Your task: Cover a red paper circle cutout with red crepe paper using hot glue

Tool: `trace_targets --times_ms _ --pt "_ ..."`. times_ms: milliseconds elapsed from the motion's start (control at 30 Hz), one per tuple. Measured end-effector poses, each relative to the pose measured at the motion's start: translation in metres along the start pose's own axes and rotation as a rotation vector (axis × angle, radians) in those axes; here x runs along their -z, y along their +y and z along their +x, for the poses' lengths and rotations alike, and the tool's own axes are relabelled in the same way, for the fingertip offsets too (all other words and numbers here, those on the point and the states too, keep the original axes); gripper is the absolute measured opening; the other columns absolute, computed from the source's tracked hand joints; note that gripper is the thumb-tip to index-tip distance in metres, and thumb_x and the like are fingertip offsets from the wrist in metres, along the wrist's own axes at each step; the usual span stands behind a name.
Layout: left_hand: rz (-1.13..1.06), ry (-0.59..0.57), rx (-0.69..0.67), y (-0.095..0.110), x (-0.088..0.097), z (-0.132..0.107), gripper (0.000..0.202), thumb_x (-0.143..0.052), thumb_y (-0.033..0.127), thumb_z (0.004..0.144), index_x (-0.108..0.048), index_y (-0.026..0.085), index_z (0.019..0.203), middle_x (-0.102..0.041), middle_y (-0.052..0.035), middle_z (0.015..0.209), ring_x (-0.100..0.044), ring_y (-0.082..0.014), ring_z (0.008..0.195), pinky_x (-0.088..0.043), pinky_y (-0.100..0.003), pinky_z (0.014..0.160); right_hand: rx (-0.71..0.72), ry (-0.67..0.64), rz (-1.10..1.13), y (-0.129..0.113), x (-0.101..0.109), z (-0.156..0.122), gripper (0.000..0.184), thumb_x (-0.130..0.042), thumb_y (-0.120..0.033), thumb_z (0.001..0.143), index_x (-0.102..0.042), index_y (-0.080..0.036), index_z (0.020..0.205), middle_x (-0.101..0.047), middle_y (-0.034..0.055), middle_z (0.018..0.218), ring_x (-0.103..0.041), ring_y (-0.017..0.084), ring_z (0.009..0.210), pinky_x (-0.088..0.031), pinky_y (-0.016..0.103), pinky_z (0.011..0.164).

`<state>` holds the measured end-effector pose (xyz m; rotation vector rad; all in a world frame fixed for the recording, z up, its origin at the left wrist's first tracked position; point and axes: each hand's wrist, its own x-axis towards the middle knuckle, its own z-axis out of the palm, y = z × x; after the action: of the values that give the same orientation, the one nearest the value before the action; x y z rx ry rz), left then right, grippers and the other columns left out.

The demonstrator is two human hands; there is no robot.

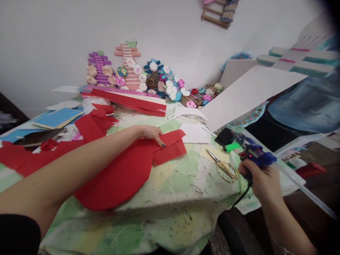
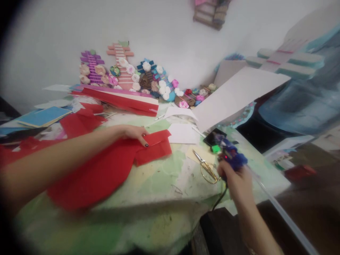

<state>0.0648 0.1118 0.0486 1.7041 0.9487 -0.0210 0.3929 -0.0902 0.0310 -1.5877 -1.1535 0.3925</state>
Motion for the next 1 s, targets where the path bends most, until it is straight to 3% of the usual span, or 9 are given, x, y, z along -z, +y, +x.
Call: trace_targets --times_ms 67,133,233,333,400,467,600,700,1000 --pt "-0.108 -0.033 -0.023 0.007 0.006 -0.008 0.031 -0.080 0.027 0.053 -0.075 0.019 0.082 -0.075 -0.0111 0.082 -0.070 -0.0236 0.067 -0.054 -0.031 0.058 -0.052 -0.175 0.352 -0.013 -0.029 -0.014 0.016 -0.062 -0.032 0.078 -0.060 -0.017 0.083 -0.045 -0.0051 0.048 -0.039 0.010 0.042 -0.028 0.024 0.044" --pt "-0.250 -0.052 -0.046 0.014 0.010 -0.017 0.033 -0.081 0.018 0.051 -0.074 0.019 0.083 -0.076 -0.0111 0.084 -0.071 -0.0253 0.074 -0.056 -0.033 0.063 -0.110 -0.332 0.539 -0.026 -0.054 -0.030 0.018 -0.064 -0.033 0.079 -0.060 -0.017 0.087 -0.044 -0.0062 0.046 -0.037 0.009 0.040 -0.027 0.023 0.043" --pt "-0.446 -0.069 -0.054 0.021 0.013 -0.030 0.040 -0.081 0.005 0.049 -0.073 0.019 0.086 -0.076 -0.0107 0.089 -0.072 -0.0268 0.083 -0.058 -0.034 0.069 -0.147 -0.512 0.624 -0.042 -0.082 -0.052 0.025 -0.066 -0.040 0.080 -0.060 -0.016 0.080 -0.045 -0.0051 0.046 -0.037 0.008 0.040 -0.029 0.023 0.043" --pt "-0.604 -0.007 -0.076 0.023 0.012 -0.040 0.053 -0.078 -0.005 0.049 -0.072 0.020 0.096 -0.076 -0.0103 0.095 -0.071 -0.0278 0.091 -0.058 -0.035 0.075 -0.106 -0.605 0.547 -0.055 -0.099 -0.069 0.031 -0.064 -0.045 0.081 -0.058 -0.016 0.075 -0.045 -0.0043 0.047 -0.040 0.009 0.043 -0.032 0.023 0.043" --pt "-0.668 0.053 -0.103 0.022 0.010 -0.044 0.059 -0.075 -0.009 0.049 -0.070 0.020 0.100 -0.075 -0.0100 0.097 -0.071 -0.0285 0.094 -0.058 -0.036 0.077 -0.056 -0.598 0.448 -0.060 -0.105 -0.077 0.032 -0.062 -0.047 0.083 -0.056 -0.017 0.071 -0.044 -0.0045 0.047 -0.041 0.009 0.043 -0.032 0.024 0.043" --pt "-0.667 0.027 -0.139 0.022 0.009 -0.047 0.057 -0.075 -0.008 0.052 -0.070 0.018 0.102 -0.075 -0.0110 0.098 -0.070 -0.0291 0.095 -0.058 -0.037 0.078 0.004 -0.564 0.334 -0.064 -0.110 -0.081 0.033 -0.061 -0.046 0.083 -0.055 -0.018 0.069 -0.044 -0.0041 0.047 -0.042 0.010 0.044 -0.033 0.024 0.044" --pt "-0.529 -0.197 -0.237 0.021 0.011 -0.045 0.043 -0.079 0.004 0.058 -0.070 0.012 0.100 -0.075 -0.0134 0.095 -0.071 -0.0282 0.090 -0.058 -0.036 0.080 0.099 -0.504 0.223 -0.067 -0.117 -0.085 0.031 -0.061 -0.046 0.083 -0.052 -0.019 0.070 -0.044 -0.0042 0.049 -0.043 0.011 0.047 -0.034 0.025 0.047" --pt "-0.428 -0.295 -0.312 0.018 0.013 -0.042 0.037 -0.079 0.012 0.064 -0.070 0.011 0.100 -0.075 -0.0125 0.096 -0.072 -0.0245 0.086 -0.057 -0.033 0.081 0.114 -0.511 0.202 -0.067 -0.122 -0.086 0.031 -0.059 -0.046 0.084 -0.052 -0.019 0.072 -0.043 -0.0045 0.050 -0.042 0.011 0.047 -0.034 0.024 0.047" --pt "-0.332 -0.303 -0.334 0.017 0.011 -0.042 0.033 -0.076 0.017 0.069 -0.070 0.012 0.101 -0.075 -0.0101 0.095 -0.072 -0.0215 0.081 -0.057 -0.029 0.077 0.110 -0.500 0.146 -0.063 -0.130 -0.090 0.032 -0.058 -0.047 0.085 -0.056 -0.017 0.075 -0.044 -0.0042 0.048 -0.041 0.011 0.045 -0.031 0.023 0.043"
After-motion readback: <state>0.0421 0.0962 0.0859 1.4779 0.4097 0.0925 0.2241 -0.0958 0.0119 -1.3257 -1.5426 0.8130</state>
